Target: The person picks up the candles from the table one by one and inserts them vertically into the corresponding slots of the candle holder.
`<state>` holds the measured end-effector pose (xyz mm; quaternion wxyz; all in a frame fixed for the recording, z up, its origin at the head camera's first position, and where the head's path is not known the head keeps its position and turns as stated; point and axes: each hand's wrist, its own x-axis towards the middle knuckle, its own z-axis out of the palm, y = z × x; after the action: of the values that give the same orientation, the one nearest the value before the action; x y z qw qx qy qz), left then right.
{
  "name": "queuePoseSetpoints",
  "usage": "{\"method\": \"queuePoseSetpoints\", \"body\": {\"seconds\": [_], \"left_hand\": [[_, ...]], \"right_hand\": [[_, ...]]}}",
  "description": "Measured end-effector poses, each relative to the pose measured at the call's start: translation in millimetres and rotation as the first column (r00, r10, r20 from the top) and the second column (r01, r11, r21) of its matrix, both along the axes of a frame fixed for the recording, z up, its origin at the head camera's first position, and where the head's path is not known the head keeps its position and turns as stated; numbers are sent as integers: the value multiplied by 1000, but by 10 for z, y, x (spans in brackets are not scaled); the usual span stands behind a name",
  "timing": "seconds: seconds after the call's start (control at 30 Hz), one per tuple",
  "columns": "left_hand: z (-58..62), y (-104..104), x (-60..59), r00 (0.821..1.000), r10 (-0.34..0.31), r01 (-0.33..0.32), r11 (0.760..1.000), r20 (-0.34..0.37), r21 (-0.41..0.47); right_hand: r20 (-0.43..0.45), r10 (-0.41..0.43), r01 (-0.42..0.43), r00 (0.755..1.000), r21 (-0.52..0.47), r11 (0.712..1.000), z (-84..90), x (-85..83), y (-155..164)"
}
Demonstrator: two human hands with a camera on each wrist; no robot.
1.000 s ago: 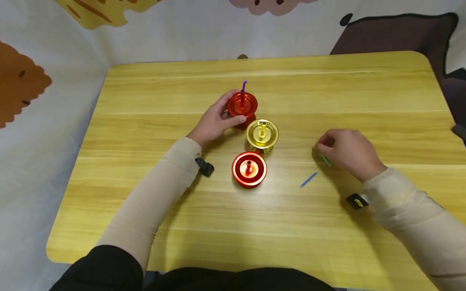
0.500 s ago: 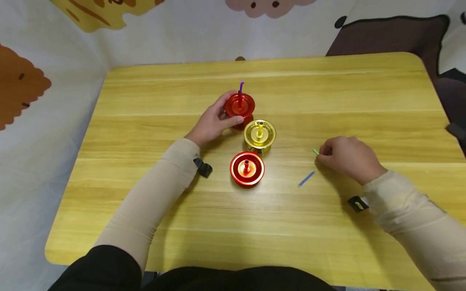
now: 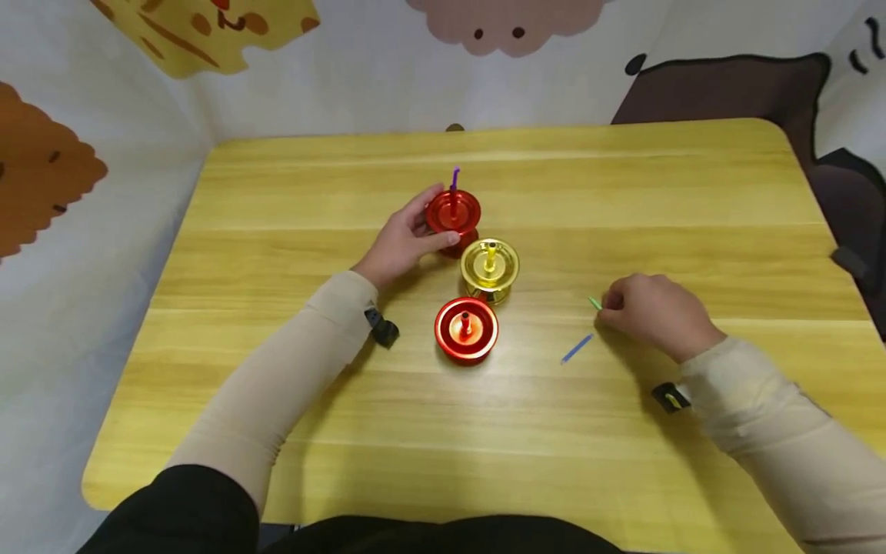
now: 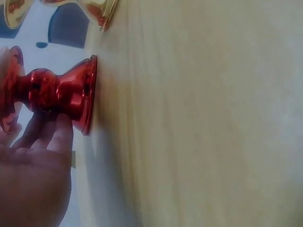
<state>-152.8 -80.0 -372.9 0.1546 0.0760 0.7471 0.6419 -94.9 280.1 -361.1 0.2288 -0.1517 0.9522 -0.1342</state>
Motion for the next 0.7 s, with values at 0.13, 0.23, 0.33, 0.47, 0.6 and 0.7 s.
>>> {"method": "queuePoseSetpoints", "body": {"seconds": [0.13, 0.23, 0.33, 0.47, 0.6, 0.7], "left_hand": [[-193, -16, -30, 1000, 8, -8, 1000, 18, 12], [-260, -36, -14, 1000, 17, -18, 999, 24, 33], [-238, -53, 37, 999, 23, -25, 998, 40, 56], [-183, -81, 113, 998, 24, -28, 997, 56, 72], [-169, -118, 171, 999, 23, -25, 997, 39, 71], [-169, -140, 224, 999, 20, -22, 999, 38, 50]], "right_hand": [[9, -8, 8, 1000, -7, 1000, -15, 26, -11], [16, -9, 9, 1000, -16, 1000, -21, 21, -9], [21, -11, 12, 1000, -23, 1000, -24, 12, 2], [25, -25, 26, 999, -35, 999, -21, 19, 10], [22, -31, 32, 999, -45, 998, -20, 26, 5], [21, -30, 31, 999, -46, 998, -23, 22, 6]]}}
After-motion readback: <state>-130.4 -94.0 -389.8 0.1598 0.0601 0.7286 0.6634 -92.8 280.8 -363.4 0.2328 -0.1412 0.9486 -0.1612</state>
